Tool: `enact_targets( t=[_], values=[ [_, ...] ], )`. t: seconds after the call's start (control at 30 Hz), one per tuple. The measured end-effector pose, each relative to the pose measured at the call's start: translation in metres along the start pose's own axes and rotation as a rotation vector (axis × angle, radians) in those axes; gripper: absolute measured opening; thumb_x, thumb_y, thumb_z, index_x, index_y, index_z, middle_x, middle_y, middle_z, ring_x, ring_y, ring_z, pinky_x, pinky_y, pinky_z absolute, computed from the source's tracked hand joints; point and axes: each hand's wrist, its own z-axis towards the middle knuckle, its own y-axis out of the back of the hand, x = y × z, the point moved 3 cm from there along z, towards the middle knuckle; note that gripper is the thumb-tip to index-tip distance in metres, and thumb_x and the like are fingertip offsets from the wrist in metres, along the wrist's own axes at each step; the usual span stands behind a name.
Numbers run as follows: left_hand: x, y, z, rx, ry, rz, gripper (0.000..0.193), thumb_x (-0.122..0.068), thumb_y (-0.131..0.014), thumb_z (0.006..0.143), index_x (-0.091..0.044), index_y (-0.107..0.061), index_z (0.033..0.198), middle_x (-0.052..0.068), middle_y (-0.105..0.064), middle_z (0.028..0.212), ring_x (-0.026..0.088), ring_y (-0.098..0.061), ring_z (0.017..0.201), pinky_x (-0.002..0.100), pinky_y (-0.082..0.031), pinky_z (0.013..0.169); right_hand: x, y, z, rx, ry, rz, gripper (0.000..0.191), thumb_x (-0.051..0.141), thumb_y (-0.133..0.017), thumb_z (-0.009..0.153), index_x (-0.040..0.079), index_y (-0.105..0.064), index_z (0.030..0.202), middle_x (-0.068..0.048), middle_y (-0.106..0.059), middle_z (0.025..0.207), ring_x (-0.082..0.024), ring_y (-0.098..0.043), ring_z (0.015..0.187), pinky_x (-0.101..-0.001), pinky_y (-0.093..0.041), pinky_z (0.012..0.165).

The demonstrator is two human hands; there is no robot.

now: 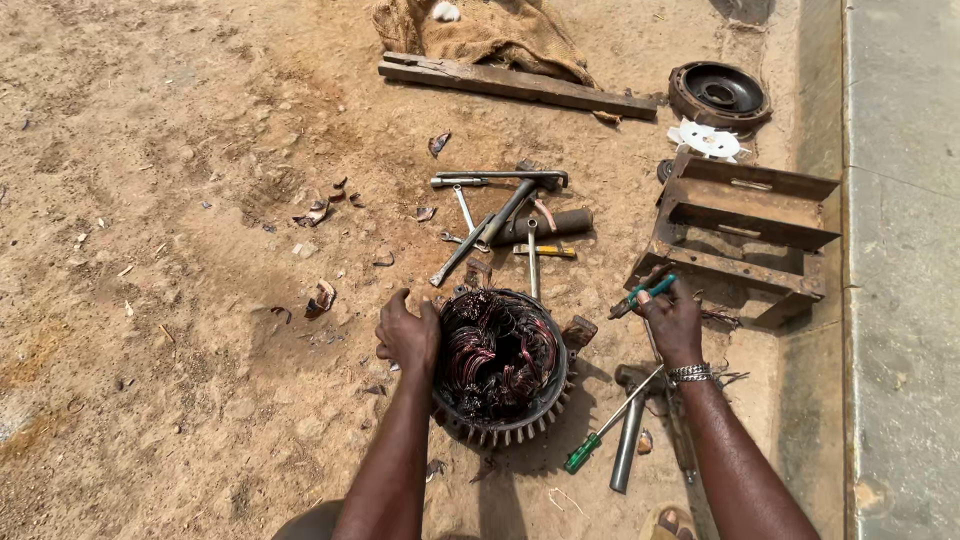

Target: The person sits on the ground and strips burnt copper windings out of an electric motor stator. They pull wire bundles by hand, use a screwdriver and pliers to pry and cut the windings, and tap with a hammer, tossing the removed copper and debris aside.

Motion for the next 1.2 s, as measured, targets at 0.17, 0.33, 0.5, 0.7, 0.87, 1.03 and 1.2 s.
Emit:
enact_targets(
  t=[0.17, 0.33, 0.5, 0.7, 0.87, 1.03, 1.2],
  values=[
    [-0.107, 0.001, -0.033, 0.346, -0.643, -0.413, 0.047, -0.029, -0.068, 0.097, -0.015, -0.060, 0.141, 0.013, -0.066, 0.136, 0.029, -0.066, 0.124, 0.047, -0.054, 0.107, 0.073, -0.024, -0.030, 0.203, 0.268, -0.018, 0.047, 0.007, -0.066, 0.101, -0.003, -0.048, 0.144, -0.012, -0.060, 0.131, -0.022, -0.062, 0.123, -0.0376, -0.055, 0.106],
    [-0.156, -0.016, -0.107, 0.763, -0.810, -0.312, 0.053, -0.017, -0.069, 0.094, -0.015, -0.054, 0.145, 0.015, -0.070, 0.130, 0.027, -0.073, 0.111, 0.044, -0.058, 0.098, 0.118, -0.068, -0.056, 0.292, 0.306, -0.151, 0.048, 0.007, -0.067, 0.098, -0.002, -0.051, 0.143, -0.016, -0.065, 0.133, -0.022, -0.065, 0.124, -0.0363, -0.057, 0.102],
    [-0.157, -0.027, -0.097, 0.509, -0.827, -0.278, 0.028, -0.013, -0.074, 0.093, -0.013, -0.072, 0.121, 0.012, -0.080, 0.107, 0.020, -0.080, 0.091, 0.038, -0.066, 0.082, 0.117, -0.083, -0.062, 0.146, 0.311, -0.256, 0.033, 0.001, -0.068, 0.097, 0.001, -0.064, 0.129, -0.015, -0.074, 0.120, -0.022, -0.073, 0.112, -0.0357, -0.063, 0.094],
    [-0.129, -0.046, -0.044, 0.343, -0.533, -0.011, 0.023, -0.027, -0.082, 0.086, -0.012, -0.074, 0.102, 0.005, -0.075, 0.091, 0.023, -0.069, 0.083, 0.041, -0.057, 0.075, 0.061, -0.084, -0.062, 0.051, 0.271, -0.165, 0.016, -0.002, -0.066, 0.097, 0.002, -0.063, 0.112, -0.011, -0.075, 0.106, -0.019, -0.076, 0.104, -0.0318, -0.065, 0.091],
    [-0.112, -0.066, -0.030, 0.389, -0.487, 0.257, 0.025, -0.034, -0.082, 0.085, -0.018, -0.077, 0.104, 0.001, -0.075, 0.097, 0.026, -0.060, 0.105, 0.045, -0.041, 0.097, 0.012, -0.088, -0.060, 0.127, 0.101, 0.013, 0.015, -0.004, -0.061, 0.098, 0.001, -0.058, 0.113, -0.011, -0.069, 0.109, -0.021, -0.073, 0.109, -0.0344, -0.062, 0.090],
    [-0.100, -0.077, -0.019, 0.282, -0.525, 0.359, 0.048, -0.035, -0.089, 0.074, -0.017, -0.074, 0.115, 0.006, -0.074, 0.098, 0.027, -0.059, 0.103, 0.049, -0.037, 0.095, -0.007, -0.092, -0.061, 0.183, 0.072, 0.068, 0.015, -0.006, -0.059, 0.099, 0.000, -0.055, 0.112, -0.012, -0.066, 0.110, -0.024, -0.072, 0.113, -0.0349, -0.063, 0.092],
    [-0.100, -0.082, -0.017, 0.303, -0.576, 0.256, 0.036, -0.029, -0.083, 0.081, -0.018, -0.074, 0.114, 0.006, -0.076, 0.092, 0.026, -0.060, 0.101, 0.048, -0.039, 0.093, -0.009, -0.097, -0.062, 0.140, 0.021, 0.002, 0.013, -0.006, -0.057, 0.100, 0.001, -0.052, 0.110, -0.012, -0.067, 0.107, -0.023, -0.073, 0.111, -0.0336, -0.062, 0.089]
  ],
)
